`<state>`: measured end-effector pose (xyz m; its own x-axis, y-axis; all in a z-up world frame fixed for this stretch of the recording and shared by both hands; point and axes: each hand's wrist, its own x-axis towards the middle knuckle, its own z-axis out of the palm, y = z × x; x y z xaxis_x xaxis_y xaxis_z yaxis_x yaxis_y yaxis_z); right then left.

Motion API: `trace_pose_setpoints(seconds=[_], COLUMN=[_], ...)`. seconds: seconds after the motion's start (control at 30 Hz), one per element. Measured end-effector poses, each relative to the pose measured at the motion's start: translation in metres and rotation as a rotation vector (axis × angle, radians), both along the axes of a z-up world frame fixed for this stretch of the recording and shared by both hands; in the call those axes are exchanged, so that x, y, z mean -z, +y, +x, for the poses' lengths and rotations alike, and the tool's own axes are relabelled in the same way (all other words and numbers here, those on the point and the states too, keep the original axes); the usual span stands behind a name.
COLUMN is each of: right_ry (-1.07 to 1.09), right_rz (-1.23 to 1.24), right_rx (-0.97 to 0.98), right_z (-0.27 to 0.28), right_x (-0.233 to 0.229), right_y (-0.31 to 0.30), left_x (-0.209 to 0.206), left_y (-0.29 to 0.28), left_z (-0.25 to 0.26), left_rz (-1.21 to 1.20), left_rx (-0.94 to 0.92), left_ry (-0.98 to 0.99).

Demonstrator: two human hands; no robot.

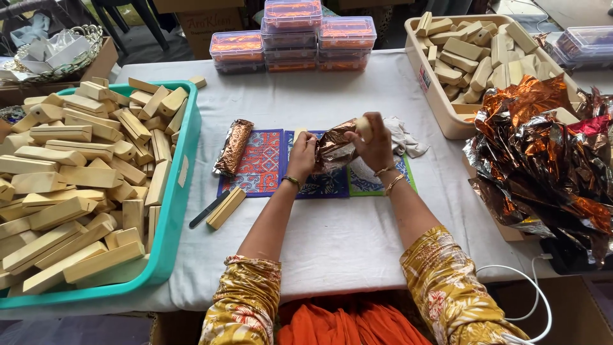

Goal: The person wipes a wooden block with a white cloth, then wraps it in a sheet of copper foil. They place the wrapped block into a clear plastic container and close the lid. The person then picks up another wooden block and repeats the wiping and wrapping process.

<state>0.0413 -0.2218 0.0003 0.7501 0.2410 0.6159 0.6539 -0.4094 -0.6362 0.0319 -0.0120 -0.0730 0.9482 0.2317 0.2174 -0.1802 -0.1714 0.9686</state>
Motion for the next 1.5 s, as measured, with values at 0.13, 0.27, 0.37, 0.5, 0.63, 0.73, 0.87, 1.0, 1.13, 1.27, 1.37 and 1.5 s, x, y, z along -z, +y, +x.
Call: trace_pose_setpoints(seconds=[0.13, 0.27, 0.37, 0.5, 0.63, 0.73, 0.87, 1.0, 1.13, 1.27, 1.37, 1.5], right_ry=[0.061, 0.183, 0.323, 0.408, 0.38, 0.39, 0.536, 0.72, 0.896, 0.88, 0.821, 0.525], right_rz=[-0.096, -0.488, -0.615, -0.642, -0.654, -0.716, -0.729, -0.571, -0.329, 0.084, 0.097, -0.507], right_rx=[-0.044, -0.137, -0.122, -0.075, -0.025, 0.015, -0.013, -0.09, -0.146, -0.41, -0.578, -0.437], right_z=[-0.003, -0.016, -0.02, -0.018, -0.006, -0.007, -0.008, -0.009, -0.003, -0.002, -0.008, 0.0], right_x=[-0.008, -0.026, -0.034, -0.034, -0.016, -0.019, -0.021, -0.027, -0.025, -0.023, -0.026, 0.004], right_y=[-0.009, -0.007, -0.004, -0.004, -0.004, -0.004, -0.009, -0.01, -0.015, -0.014, -0.007, 0.0], left_x=[-0.019, -0.067, -0.057, -0.062, -0.081, -0.098, -0.082, -0.065, -0.094, -0.076, -0.062, -0.055], left_y=[0.0, 0.008, 0.028, 0.042, 0.02, -0.003, 0.009, 0.016, -0.01, -0.004, 0.003, 0.012], left_z=[-0.01, -0.035, -0.038, -0.038, -0.054, -0.067, -0.06, -0.048, -0.065, -0.058, -0.05, -0.046], left_rz=[-0.003, 0.201, 0.569, 0.917, 0.847, 0.781, 1.235, 1.013, 0.781, 1.125, 1.091, 1.006], left_rx=[0.047, 0.13, -0.073, -0.607, -0.106, 0.363, -0.338, -0.39, 0.058, 0.196, 0.234, 0.292], left_ry=[0.026, 0.134, 0.039, -0.58, -0.22, 0.236, -0.371, -0.382, 0.229, 0.342, 0.279, 0.232])
